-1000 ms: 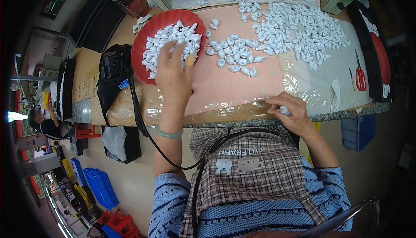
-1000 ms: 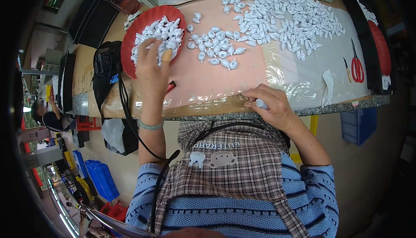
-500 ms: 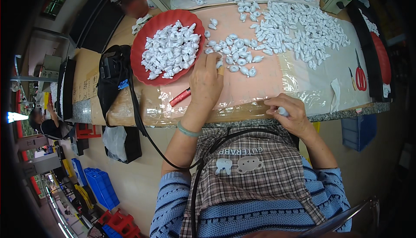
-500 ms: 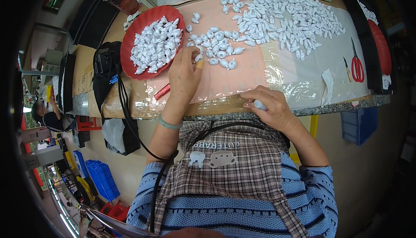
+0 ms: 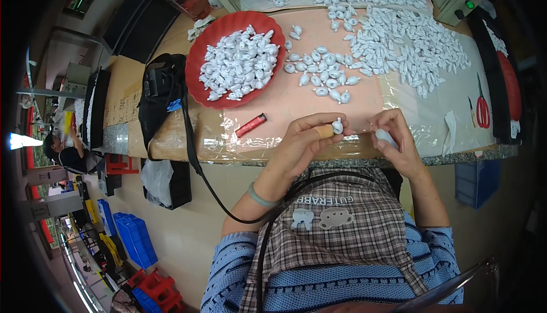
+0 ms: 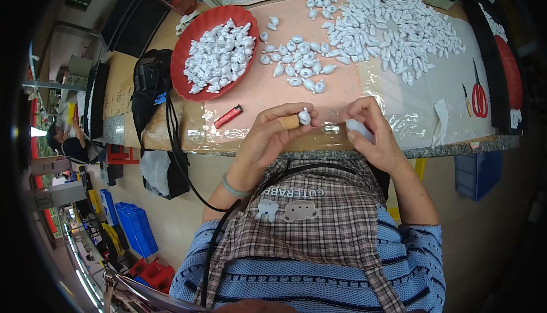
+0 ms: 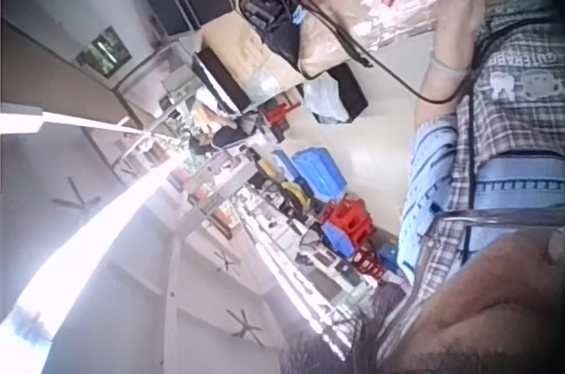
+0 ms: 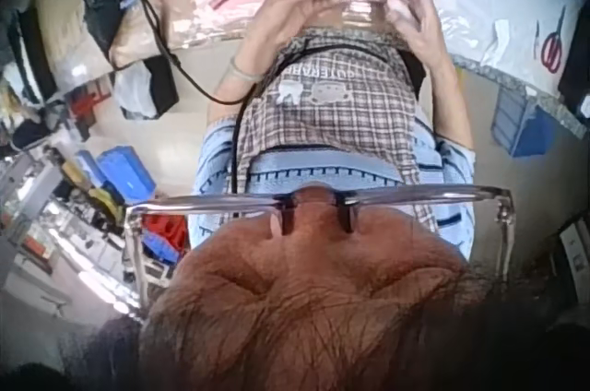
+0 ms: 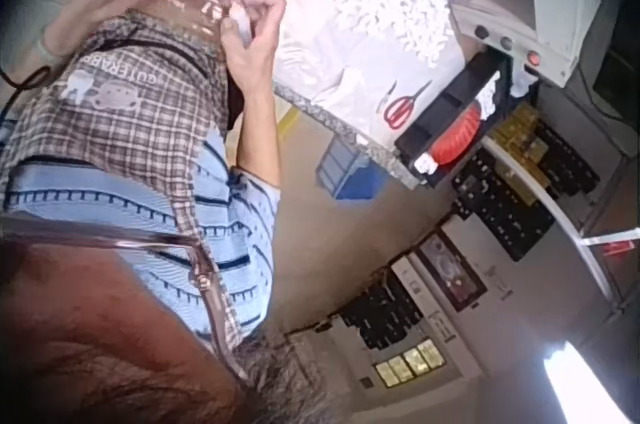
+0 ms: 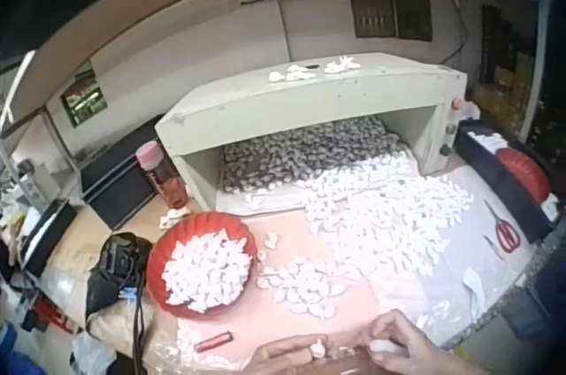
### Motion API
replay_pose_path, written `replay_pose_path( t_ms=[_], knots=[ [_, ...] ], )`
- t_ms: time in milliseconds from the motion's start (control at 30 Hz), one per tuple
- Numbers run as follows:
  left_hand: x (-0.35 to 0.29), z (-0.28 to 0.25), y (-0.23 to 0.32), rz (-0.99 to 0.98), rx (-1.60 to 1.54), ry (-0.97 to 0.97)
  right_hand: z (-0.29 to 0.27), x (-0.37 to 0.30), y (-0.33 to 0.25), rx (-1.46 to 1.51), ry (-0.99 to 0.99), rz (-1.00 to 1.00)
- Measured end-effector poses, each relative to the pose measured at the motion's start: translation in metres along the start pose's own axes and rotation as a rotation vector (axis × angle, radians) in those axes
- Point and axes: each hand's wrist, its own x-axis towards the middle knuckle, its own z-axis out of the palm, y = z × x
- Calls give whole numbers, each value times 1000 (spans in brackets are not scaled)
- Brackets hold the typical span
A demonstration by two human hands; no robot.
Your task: The person assembles small plastic components by hand, applying adhesive from a squeeze bottle to join them.
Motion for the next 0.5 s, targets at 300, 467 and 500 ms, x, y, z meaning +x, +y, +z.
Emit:
replay_pose_path(
  t_ms=[300,467,500],
  knots=[
    [2,1,-6,-67,-154,-145,-9,3,-13,-217,45,-178],
    [1,0,-11,-80,-161,-128,-2,-1,-16,-26,266,-216],
    [2,-6,-14,-81,-172,-165,-2,-1,-18,-15,293,-234]
  ],
)
